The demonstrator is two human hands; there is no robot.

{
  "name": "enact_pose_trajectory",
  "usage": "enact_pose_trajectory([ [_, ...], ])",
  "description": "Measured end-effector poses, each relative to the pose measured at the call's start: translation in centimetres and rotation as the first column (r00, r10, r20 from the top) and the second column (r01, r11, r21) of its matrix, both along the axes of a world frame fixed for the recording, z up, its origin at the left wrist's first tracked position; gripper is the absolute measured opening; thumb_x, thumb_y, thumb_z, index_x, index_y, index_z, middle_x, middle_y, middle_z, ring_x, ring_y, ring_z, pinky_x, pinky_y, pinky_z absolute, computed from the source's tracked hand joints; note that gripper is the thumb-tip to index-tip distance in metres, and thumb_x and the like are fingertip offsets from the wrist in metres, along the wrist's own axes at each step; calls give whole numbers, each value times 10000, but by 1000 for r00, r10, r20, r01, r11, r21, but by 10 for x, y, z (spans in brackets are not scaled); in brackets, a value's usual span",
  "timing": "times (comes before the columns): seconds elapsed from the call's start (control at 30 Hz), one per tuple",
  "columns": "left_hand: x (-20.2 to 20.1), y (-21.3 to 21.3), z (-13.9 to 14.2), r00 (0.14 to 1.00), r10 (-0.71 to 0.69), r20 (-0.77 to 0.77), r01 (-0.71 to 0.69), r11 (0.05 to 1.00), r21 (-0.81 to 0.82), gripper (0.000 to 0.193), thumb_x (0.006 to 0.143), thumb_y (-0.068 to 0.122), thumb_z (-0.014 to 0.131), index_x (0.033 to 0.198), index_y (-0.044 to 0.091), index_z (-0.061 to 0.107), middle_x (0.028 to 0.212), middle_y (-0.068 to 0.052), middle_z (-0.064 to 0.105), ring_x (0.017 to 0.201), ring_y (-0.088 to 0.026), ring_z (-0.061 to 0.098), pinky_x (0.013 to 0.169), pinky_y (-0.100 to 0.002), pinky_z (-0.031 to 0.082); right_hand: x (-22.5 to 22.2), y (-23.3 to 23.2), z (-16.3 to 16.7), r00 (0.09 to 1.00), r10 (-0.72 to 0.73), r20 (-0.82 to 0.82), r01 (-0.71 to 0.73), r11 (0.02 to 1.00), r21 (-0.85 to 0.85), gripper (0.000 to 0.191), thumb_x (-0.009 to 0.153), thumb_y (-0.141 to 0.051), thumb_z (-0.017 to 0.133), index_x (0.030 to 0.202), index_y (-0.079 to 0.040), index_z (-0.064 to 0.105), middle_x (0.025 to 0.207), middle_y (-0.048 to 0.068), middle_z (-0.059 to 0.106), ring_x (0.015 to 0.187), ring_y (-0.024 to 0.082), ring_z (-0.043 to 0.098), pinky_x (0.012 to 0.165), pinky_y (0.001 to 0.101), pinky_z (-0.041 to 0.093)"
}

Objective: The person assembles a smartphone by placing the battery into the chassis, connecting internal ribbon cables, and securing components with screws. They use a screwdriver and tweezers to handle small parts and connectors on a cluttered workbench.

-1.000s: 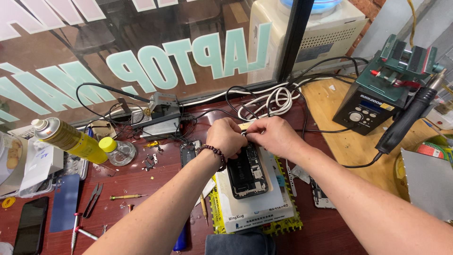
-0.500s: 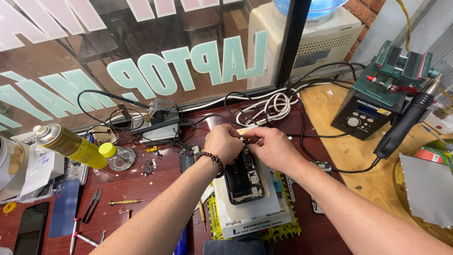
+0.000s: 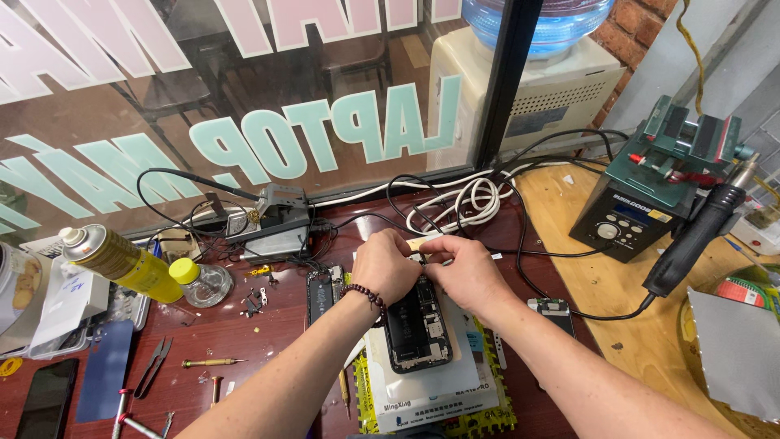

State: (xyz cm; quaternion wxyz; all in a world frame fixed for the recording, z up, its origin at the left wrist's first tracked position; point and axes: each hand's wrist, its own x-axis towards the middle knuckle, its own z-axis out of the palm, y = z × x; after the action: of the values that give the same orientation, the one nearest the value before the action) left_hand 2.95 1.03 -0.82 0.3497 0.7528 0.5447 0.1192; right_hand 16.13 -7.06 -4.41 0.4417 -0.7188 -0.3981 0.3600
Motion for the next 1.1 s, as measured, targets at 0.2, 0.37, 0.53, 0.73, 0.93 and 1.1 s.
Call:
enact_pose_trajectory([
  [0.2, 3, 6, 7, 1000, 12, 17, -11, 997, -78, 224, 733, 116, 738, 952, 72, 754, 921, -171, 770, 873, -286, 759, 772, -381, 598, 6, 4, 3, 966, -27, -257, 11, 998, -64, 328, 908, -51, 648, 1227, -62, 722, 992, 22, 768, 800, 102, 685, 653, 277, 547],
  [0.37, 9, 15, 13, 999, 43, -17, -47, 954, -296, 185, 812, 78, 691, 995, 81, 716, 822, -110, 779, 667, -177, 755, 555, -317, 611, 6, 3, 11, 950, -58, -306, 17, 991, -133, 324, 930, -58, 629, 1247, -51, 699, 1025, 31, 764, 818, 122, 697, 673, 284, 559],
  [0.53, 12, 21, 14, 1000, 19, -23, -25, 938, -346, 205, 791, 51, 730, 996, 56, 737, 816, -90, 767, 678, -177, 748, 559, -320, 602, 4, 0, 15, 926, -129, -354, 87, 987, -133, 327, 937, -32, 600, 1254, -21, 681, 1020, 53, 759, 806, 122, 687, 685, 275, 564],
  [0.73, 9, 15, 14, 998, -12, -57, 2, 984, -179, 177, 793, 112, 709, 954, 64, 767, 813, -135, 785, 682, -196, 761, 617, -329, 597, 5, 0, 9, 917, -124, -379, 91, 990, -104, 316, 931, -19, 600, 1234, 1, 685, 963, 65, 747, 765, 125, 679, 663, 277, 554],
  [0.93, 7, 9, 18, 996, -30, -83, 19, 991, -132, 219, 761, 170, 743, 951, 68, 779, 893, -164, 790, 824, -249, 783, 772, -370, 606, 2, 0, 6, 934, -144, -328, 114, 987, -110, 288, 921, -38, 633, 1196, 4, 707, 954, 74, 759, 751, 126, 677, 665, 273, 549],
  [1.1, 6, 8, 19, 993, -33, -114, 25, 997, -71, 273, 749, 224, 815, 984, 88, 787, 1062, -173, 748, 1049, -304, 719, 906, -399, 568, -2, -1, 10, 941, -112, -320, 87, 992, -91, 329, 847, -55, 734, 1170, 5, 719, 974, 66, 772, 786, 126, 700, 698, 273, 563],
])
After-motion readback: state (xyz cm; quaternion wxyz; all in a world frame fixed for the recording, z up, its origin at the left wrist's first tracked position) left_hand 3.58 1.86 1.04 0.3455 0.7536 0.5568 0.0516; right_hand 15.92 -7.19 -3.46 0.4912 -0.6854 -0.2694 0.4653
